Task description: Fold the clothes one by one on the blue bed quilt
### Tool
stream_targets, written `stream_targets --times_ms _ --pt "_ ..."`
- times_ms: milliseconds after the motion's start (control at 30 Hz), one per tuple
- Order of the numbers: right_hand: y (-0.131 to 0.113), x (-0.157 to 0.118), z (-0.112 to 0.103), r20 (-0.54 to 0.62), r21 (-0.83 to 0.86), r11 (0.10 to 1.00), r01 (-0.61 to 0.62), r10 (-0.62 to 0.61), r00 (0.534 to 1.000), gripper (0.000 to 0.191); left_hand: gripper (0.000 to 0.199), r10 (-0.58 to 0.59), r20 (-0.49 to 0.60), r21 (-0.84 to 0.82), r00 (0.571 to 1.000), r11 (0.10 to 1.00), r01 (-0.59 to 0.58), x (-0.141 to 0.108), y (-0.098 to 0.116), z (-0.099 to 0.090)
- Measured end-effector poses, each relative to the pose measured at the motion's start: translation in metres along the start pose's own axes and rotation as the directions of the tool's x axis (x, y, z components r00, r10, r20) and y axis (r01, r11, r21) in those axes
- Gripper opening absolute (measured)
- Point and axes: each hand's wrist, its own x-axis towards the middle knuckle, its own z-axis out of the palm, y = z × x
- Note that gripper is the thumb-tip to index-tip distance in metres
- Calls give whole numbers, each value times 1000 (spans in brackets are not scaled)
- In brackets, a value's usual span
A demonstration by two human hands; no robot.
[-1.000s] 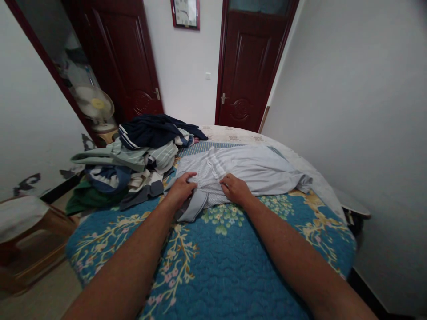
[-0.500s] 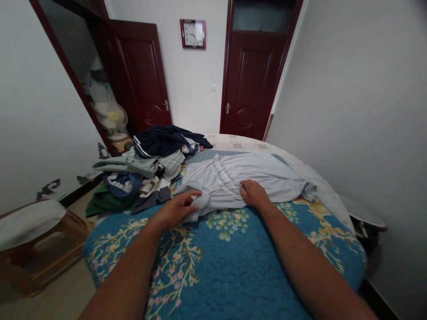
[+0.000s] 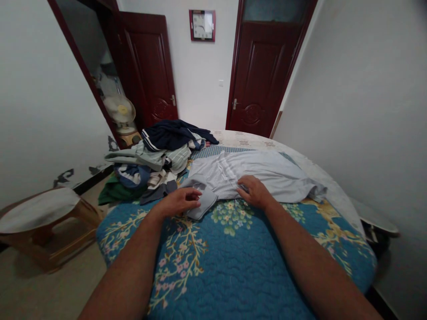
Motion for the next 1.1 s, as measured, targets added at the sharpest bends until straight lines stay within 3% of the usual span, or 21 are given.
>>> stream_targets --times_ms 133,233,300,400,500,600,667,767,833,967,1100 --pt "-38 13 0 59 13 999 45 -46 997 16 38 4 8 260 1000 966 -6 -3 2 0" --pt "-68 19 5 149 21 996 88 -90 985 25 32 97 -18 353 995 932 -85 -2 5 3" --pt "-83 21 11 214 -8 996 86 -82 973 39 31 171 -149 363 974 926 -107 0 8 5" --pt "-88 22 19 263 -122 992 -19 51 963 49 28 196 -416 323 888 945 -57 4 11 7" --pt "-72 20 18 253 -280 944 -174 248 935 45 24 106 -550 209 829 978 14 8 11 5" --pt "-42 16 9 226 -407 868 -284 397 890 42 31 -35 -563 -48 826 999 10 9 8 0" --pt "-19 10 1 180 -457 817 -352 472 863 42 44 -98 -500 -263 860 964 -43 7 7 -5" --pt "14 -3 -13 64 -480 732 -484 579 813 44 59 -74 -335 -489 939 866 -106 1 9 -10" --pt "34 -15 -26 -1 -476 665 -576 654 756 46 59 -40 -322 -557 946 816 -155 -1 11 -12" --pt "67 -48 -59 -161 -436 509 -742 767 621 44 48 -108 -409 -619 906 763 -188 4 15 -16" --pt "90 -85 -91 -366 -326 363 -873 802 471 37 38 -195 -536 -640 821 729 -245 7 15 -24"
